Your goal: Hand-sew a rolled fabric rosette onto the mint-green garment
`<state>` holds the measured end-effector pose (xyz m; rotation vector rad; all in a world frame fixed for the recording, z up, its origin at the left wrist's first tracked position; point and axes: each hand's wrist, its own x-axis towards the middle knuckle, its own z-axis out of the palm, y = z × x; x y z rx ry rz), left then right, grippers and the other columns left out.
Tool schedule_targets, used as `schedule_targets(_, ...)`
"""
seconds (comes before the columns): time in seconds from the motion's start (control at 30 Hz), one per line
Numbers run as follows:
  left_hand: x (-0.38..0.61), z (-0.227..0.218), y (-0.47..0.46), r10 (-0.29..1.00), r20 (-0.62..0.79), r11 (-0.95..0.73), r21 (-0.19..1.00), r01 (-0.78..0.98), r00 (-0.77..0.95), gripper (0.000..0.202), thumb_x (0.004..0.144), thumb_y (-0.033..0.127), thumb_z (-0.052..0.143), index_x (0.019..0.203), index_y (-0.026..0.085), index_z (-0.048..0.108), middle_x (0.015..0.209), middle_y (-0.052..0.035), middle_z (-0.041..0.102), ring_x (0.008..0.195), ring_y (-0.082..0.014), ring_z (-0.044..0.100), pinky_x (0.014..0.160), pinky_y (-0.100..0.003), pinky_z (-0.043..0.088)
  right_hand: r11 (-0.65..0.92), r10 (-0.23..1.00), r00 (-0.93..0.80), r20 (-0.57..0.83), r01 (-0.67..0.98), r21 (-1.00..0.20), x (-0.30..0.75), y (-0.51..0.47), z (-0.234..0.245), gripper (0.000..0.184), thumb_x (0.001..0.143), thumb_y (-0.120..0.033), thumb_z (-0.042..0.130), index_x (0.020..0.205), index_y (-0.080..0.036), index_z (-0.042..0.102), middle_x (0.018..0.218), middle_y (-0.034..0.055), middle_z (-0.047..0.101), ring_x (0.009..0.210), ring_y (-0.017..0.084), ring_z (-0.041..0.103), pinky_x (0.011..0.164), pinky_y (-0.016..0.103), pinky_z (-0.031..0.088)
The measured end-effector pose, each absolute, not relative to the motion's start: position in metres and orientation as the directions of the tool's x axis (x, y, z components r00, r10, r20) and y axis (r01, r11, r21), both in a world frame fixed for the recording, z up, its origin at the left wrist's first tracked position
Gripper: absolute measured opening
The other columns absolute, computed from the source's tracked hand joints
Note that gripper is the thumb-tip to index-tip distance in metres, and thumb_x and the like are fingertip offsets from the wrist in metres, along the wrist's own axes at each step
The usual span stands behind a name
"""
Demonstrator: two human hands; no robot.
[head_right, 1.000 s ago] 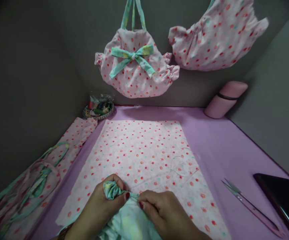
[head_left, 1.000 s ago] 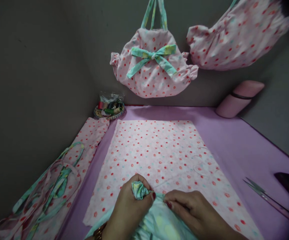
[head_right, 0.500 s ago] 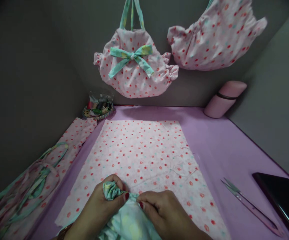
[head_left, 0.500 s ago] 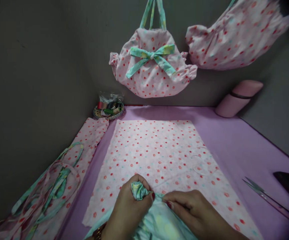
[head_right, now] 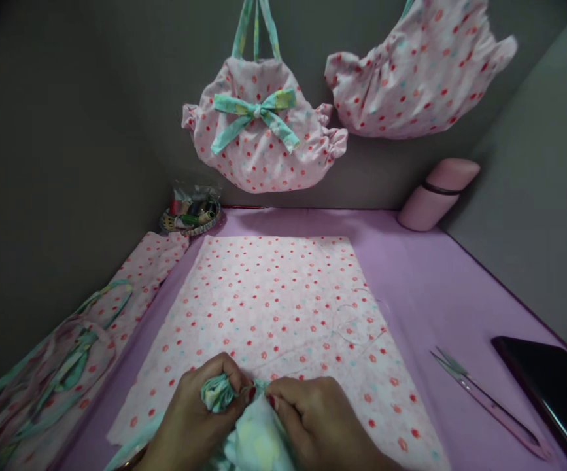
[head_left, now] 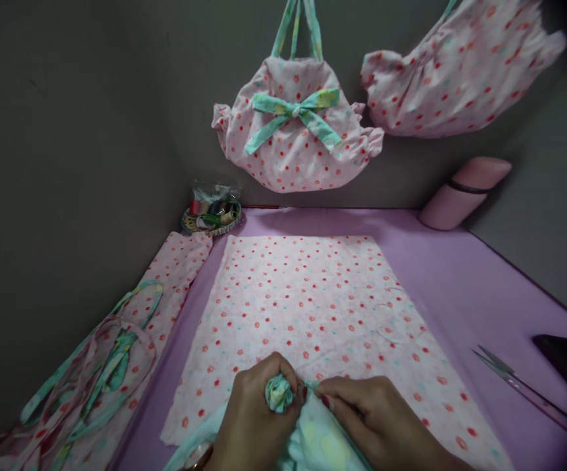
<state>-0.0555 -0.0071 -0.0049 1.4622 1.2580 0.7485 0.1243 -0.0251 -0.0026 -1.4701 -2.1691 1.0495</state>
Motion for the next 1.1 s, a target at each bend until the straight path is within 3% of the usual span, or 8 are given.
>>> schedule_targets(0.2, -0.055, 0.0, -0.008, 0.949, -0.131, 0.016, 0.929, 0.37, 0.288, 0.018, 0.067, 0.004, 0.055, 0.061, 0.02, 0.053, 0.061, 0.0026, 0.062, 0.056, -0.0113, 0.053, 0.055, -0.02, 0.04, 0.215, 0.898, -0.42, -0.132, 0.68, -0.701, 0.122, -0.03, -0.007, 0.033, 0.091, -0.022, 0.034, 0.069, -0.017, 0.058, 0.058, -0.0011, 0.058, 0.053, 0.012, 0.054, 0.052, 0.02, 0.039)
schedule_targets(0.47, -0.054, -0.004, -0.012, 0.928, -0.103, -0.017, 0.948, 0.317, 0.359, 0.019, 0.07, 0.004, 0.052, 0.059, 0.019, 0.049, 0.062, 0.0012, 0.06, 0.057, -0.0116, 0.052, 0.055, -0.021, 0.04, 0.196, 0.908, -0.403, -0.117, 0.653, -0.731, 0.117, -0.028, -0.008, 0.035, 0.093, -0.025, 0.034, 0.072, -0.018, 0.061, 0.061, -0.0007, 0.06, 0.056, 0.012, 0.056, 0.053, 0.019, 0.04)
schedule_targets(0.63, -0.053, -0.008, -0.012, 0.963, -0.123, 0.06, 0.965, 0.256, 0.24, 0.015, 0.074, 0.013, 0.056, 0.063, 0.02, 0.048, 0.065, -0.0002, 0.061, 0.06, -0.013, 0.052, 0.056, -0.022, 0.042, 0.174, 0.927, -0.367, -0.07, 0.588, -0.79, 0.118, -0.025, -0.002, 0.031, 0.09, -0.023, 0.038, 0.074, -0.019, 0.064, 0.065, -0.0004, 0.064, 0.058, 0.012, 0.058, 0.057, 0.02, 0.043)
schedule_targets(1.1, -0.055, -0.007, -0.004, 0.956, -0.221, 0.193, 0.969, 0.153, 0.194, 0.015, 0.071, 0.025, 0.064, 0.067, 0.02, 0.05, 0.06, 0.0037, 0.055, 0.053, -0.0101, 0.046, 0.049, -0.019, 0.035, 0.113, 0.901, -0.418, -0.113, 0.479, -0.87, 0.127, -0.02, 0.0, 0.029, 0.088, -0.022, 0.041, 0.077, -0.02, 0.068, 0.069, -0.0003, 0.068, 0.063, 0.014, 0.061, 0.058, 0.021, 0.046)
